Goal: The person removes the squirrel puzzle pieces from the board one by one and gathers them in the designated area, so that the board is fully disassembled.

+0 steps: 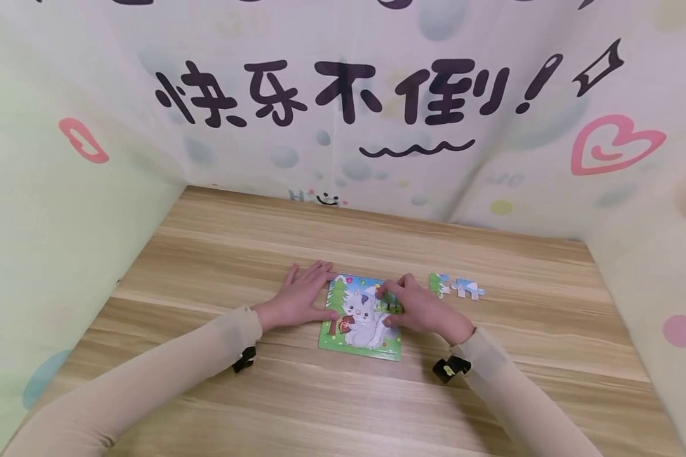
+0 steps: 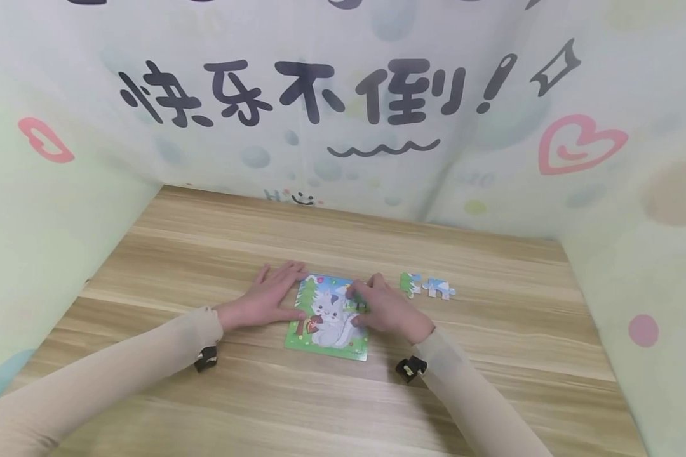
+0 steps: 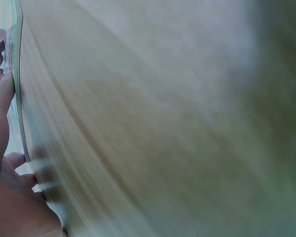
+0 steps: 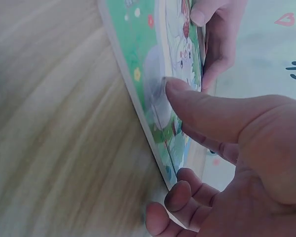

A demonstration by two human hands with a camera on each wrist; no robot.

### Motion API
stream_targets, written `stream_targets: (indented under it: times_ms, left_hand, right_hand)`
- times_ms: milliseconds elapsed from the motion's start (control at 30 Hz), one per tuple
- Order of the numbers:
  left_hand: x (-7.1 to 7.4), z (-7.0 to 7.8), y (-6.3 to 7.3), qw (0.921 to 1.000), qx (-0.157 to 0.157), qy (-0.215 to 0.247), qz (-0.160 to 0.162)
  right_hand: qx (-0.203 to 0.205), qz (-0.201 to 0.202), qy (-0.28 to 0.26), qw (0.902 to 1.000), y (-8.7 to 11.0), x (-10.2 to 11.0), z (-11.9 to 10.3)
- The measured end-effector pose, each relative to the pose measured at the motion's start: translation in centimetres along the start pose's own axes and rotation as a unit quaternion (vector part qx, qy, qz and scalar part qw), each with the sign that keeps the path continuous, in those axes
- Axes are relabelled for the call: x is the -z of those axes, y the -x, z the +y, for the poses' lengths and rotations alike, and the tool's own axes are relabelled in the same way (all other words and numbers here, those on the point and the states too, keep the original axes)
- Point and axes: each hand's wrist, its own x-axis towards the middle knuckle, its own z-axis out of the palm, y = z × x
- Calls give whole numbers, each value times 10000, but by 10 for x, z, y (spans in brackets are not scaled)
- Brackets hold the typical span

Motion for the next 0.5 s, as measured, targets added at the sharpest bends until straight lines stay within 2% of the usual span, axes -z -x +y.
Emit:
stream_targets:
  times_ms: [500]
  left_hand:
    - [1, 0, -1, 9999, -28, -140, -50]
  right_hand:
    - [-31, 35, -42, 10000, -1, 0, 0]
